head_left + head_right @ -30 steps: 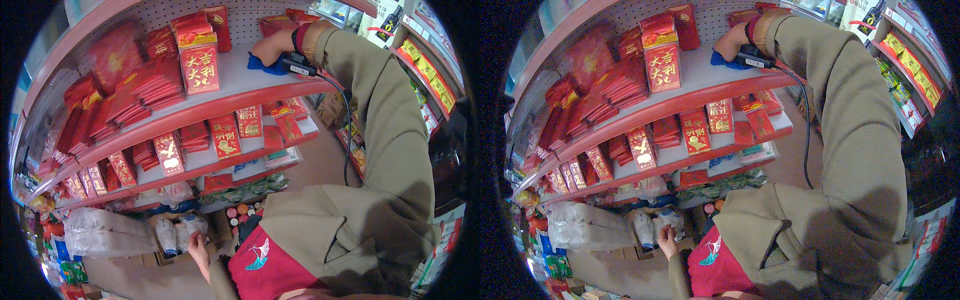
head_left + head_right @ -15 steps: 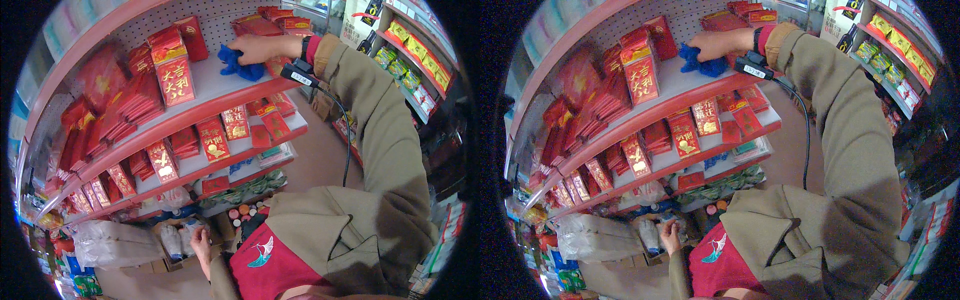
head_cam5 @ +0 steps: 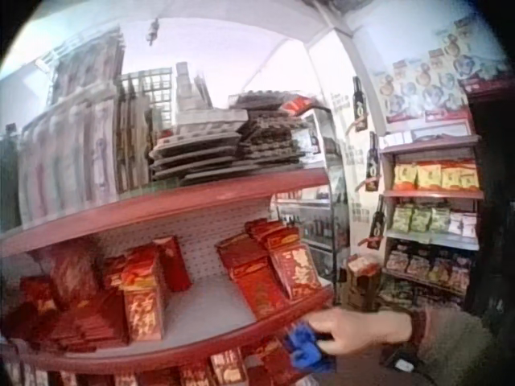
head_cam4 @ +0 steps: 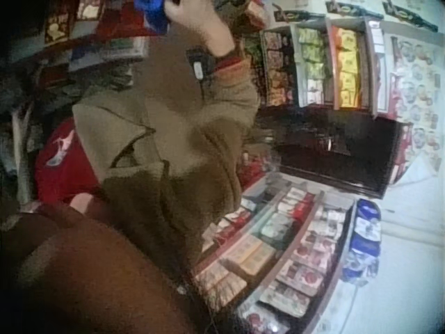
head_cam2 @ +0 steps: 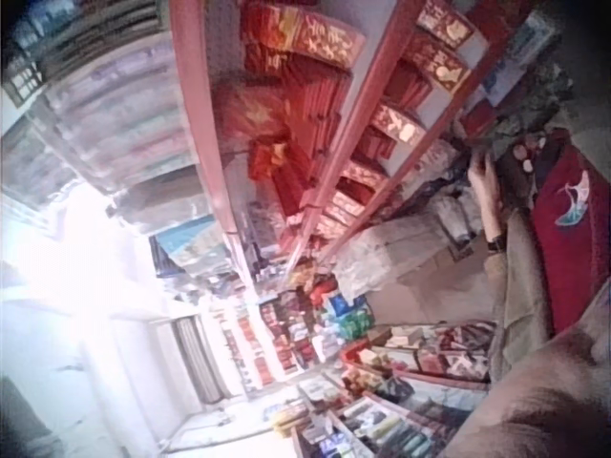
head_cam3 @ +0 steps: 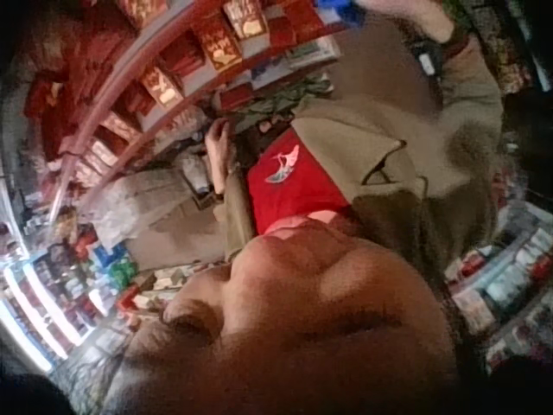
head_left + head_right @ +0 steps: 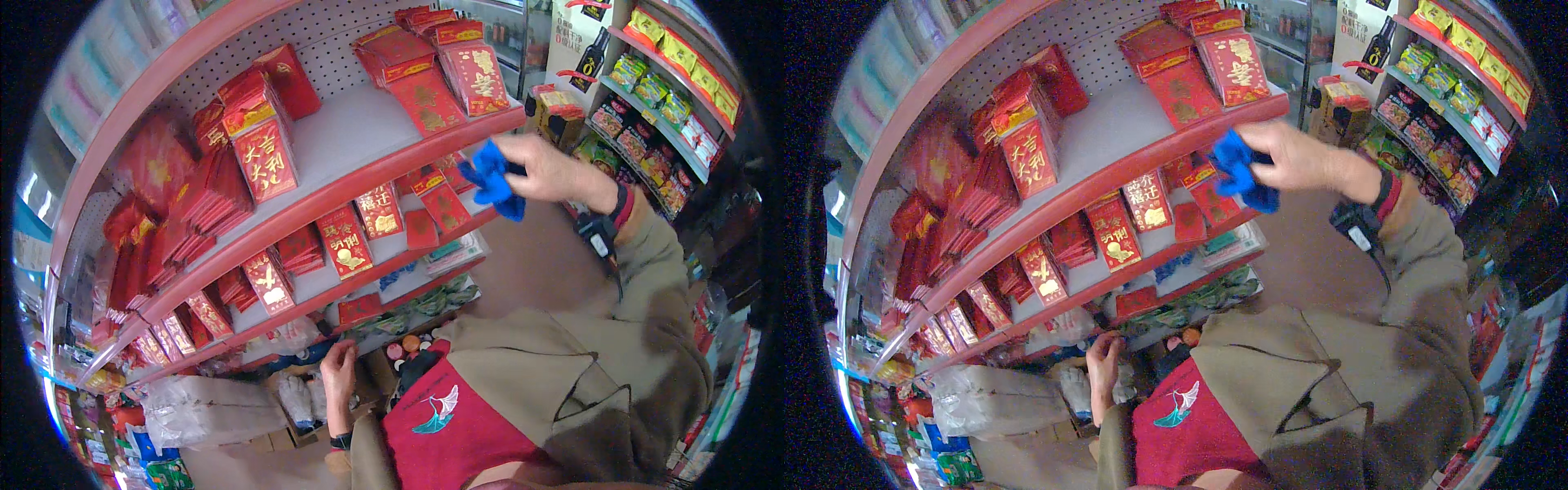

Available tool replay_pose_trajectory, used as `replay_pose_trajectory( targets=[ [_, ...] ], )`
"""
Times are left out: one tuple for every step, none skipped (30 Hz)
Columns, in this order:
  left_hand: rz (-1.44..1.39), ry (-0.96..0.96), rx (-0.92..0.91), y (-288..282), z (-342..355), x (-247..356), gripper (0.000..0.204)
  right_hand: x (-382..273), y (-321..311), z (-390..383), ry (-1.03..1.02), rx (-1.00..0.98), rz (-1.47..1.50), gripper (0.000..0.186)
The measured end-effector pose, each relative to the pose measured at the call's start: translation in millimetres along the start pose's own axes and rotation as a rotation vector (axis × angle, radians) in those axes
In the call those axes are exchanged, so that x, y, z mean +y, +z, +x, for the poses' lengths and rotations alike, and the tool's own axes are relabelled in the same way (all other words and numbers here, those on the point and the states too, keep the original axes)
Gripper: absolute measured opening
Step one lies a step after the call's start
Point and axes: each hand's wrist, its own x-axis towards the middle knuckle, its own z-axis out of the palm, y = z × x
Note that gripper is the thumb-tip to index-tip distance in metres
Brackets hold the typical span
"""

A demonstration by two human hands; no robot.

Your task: The person wipes the surfaces of red envelopes on a store shelf using a blue cloth. They pick up each envelope, wipe it, and place it back on the shelf, repeating this process for multiple items.

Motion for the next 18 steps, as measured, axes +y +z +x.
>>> replay_pose_trajectory(
  targets=[
    [-0.012,0.055,-0.010,3.5,6.5,10.5,0.016,9.0,8.8,-16.3,0.079,-0.036,-0.057,0.022],
    [0.032,0.107,-0.038,4.5,13.6,22.5,0.016,17.2,17.4,-34.5,0.146,-0.010,0.032,0.020],
    [0.073,0.143,-0.067,4.2,20.6,35.9,0.016,26.9,26.1,-49.9,0.327,0.003,0.099,0.020],
    [0.115,0.159,-0.099,4.8,27.4,50.5,0.015,33.2,32.7,-69.8,0.379,0.071,0.212,0.017],
    [0.095,0.120,-0.110,6.5,33.6,66.3,0.015,41.6,39.9,-85.2,0.385,0.095,0.145,0.016],
    [0.093,0.234,-0.117,7.4,37.8,83.3,0.016,50.5,45.4,-98.6,0.408,0.113,0.086,0.015],
    [0.078,0.276,-0.157,8.4,43.2,101.8,0.016,59.7,46.6,-110.8,0.369,0.054,-0.168,0.015],
    [0.085,0.287,-0.196,8.6,48.3,121.5,0.016,65.7,49.8,-123.0,0.423,0.150,0.024,0.015],
    [0.088,0.293,-0.209,9.6,49.7,141.1,0.014,68.9,55.1,-134.7,0.524,0.218,0.207,0.016],
    [0.120,0.321,-0.235,10.4,54.6,161.5,0.013,72.3,58.4,-144.6,0.622,0.284,0.415,0.016],
    [0.123,0.369,-0.242,13.3,58.0,180.5,0.013,75.6,57.5,-154.8,0.686,0.273,0.519,0.018],
    [0.124,0.388,-0.256,16.7,61.6,198.5,0.013,79.0,59.3,-162.5,0.711,0.298,0.404,0.019],
    [0.154,0.462,-0.262,19.9,66.5,215.8,0.013,82.3,61.9,-169.0,0.719,0.325,0.326,0.020],
    [0.184,0.537,-0.269,23.8,72.4,232.0,0.013,85.7,63.8,-174.6,0.725,0.357,0.289,0.020],
    [0.206,0.632,-0.275,28.8,79.2,246.7,0.014,89.3,64.5,-179.5,0.732,0.383,0.258,0.022],
    [0.196,0.623,-0.276,34.6,86.2,259.7,0.015,93.2,64.6,-183.7,0.736,0.413,0.269,0.023],
    [0.181,0.632,-0.279,40.5,93.4,270.6,0.016,96.7,64.6,-187.8,0.727,0.444,0.297,0.024],
    [0.145,0.640,-0.294,47.2,101.3,280.0,0.016,99.8,64.3,-192.0,0.742,0.434,0.289,0.026]
  ],
)
